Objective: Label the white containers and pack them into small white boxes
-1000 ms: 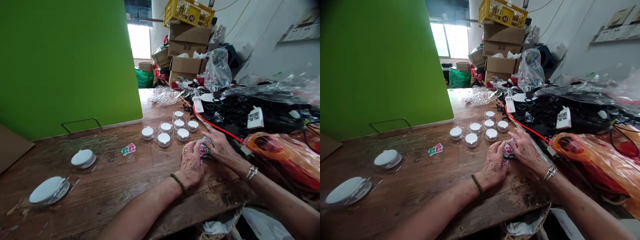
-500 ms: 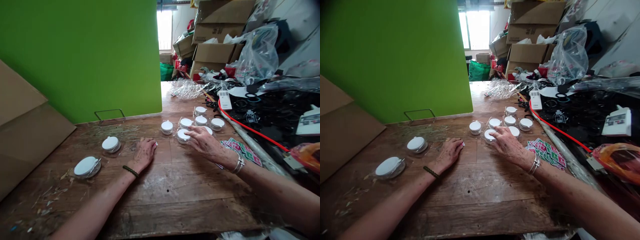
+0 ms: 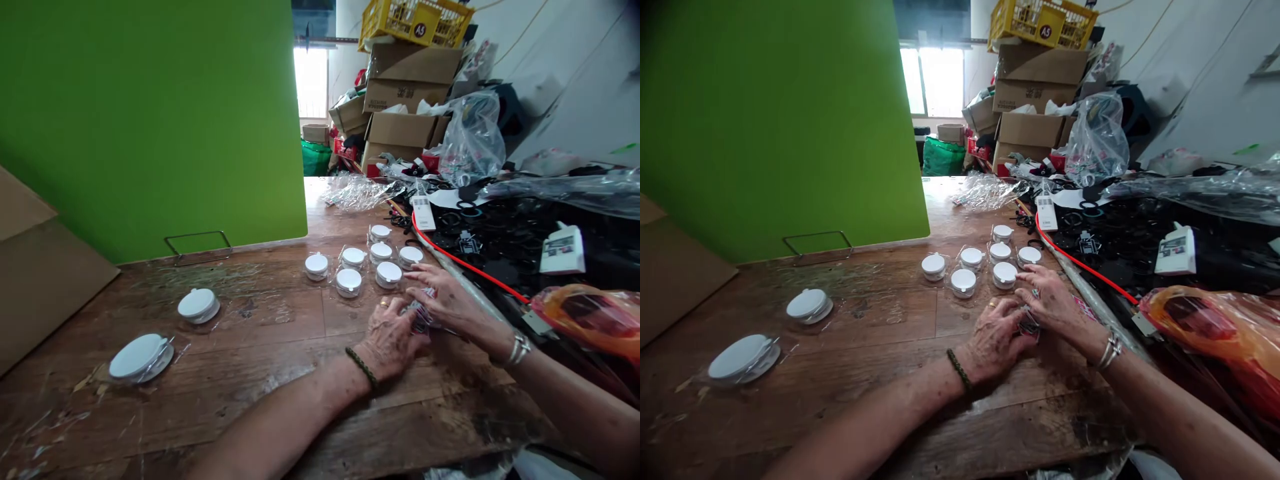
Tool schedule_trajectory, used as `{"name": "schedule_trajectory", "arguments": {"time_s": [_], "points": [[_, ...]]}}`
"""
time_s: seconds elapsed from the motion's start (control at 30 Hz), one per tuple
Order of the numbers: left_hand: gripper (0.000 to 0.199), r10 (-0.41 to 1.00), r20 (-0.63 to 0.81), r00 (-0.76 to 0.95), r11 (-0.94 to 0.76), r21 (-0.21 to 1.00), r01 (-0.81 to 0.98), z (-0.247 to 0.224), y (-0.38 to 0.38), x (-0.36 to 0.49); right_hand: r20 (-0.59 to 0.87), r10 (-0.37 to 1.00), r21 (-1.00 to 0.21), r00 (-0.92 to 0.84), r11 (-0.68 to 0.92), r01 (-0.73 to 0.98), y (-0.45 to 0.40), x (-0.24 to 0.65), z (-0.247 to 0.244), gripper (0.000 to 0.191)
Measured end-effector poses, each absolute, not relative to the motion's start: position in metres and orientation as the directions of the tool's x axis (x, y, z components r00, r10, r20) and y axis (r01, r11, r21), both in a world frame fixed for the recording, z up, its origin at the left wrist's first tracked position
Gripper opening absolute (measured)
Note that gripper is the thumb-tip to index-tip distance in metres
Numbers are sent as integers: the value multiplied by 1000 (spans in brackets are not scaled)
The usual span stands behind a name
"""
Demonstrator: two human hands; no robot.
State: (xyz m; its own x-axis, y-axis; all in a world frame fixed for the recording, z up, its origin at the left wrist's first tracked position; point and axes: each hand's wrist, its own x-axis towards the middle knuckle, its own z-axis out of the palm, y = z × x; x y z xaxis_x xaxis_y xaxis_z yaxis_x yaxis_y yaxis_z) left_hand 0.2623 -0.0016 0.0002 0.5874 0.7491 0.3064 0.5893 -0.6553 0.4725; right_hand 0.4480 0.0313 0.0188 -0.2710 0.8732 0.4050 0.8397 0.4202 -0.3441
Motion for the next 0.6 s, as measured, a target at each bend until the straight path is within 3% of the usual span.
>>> {"name": "schedule_trajectory", "arguments": {"time_s": [0.13, 0.27, 0.43, 0.6], "points": [[55, 819, 414, 397, -548, 358, 756, 20, 40, 211, 431, 878, -339, -209, 372, 864, 83, 468, 16, 45], [77, 870, 305, 387, -462, 234, 856, 25, 92, 156, 434, 867, -288, -246, 392, 874, 148, 474, 5, 51], [91, 859, 112, 499, -510, 267, 818, 19, 117, 148, 353, 900, -277, -257, 363, 890, 204, 464, -9, 56], [80, 855, 174, 488, -518, 305, 799, 11, 105, 151, 194, 922, -297, -334, 380, 876, 214, 448, -20, 64]]}}
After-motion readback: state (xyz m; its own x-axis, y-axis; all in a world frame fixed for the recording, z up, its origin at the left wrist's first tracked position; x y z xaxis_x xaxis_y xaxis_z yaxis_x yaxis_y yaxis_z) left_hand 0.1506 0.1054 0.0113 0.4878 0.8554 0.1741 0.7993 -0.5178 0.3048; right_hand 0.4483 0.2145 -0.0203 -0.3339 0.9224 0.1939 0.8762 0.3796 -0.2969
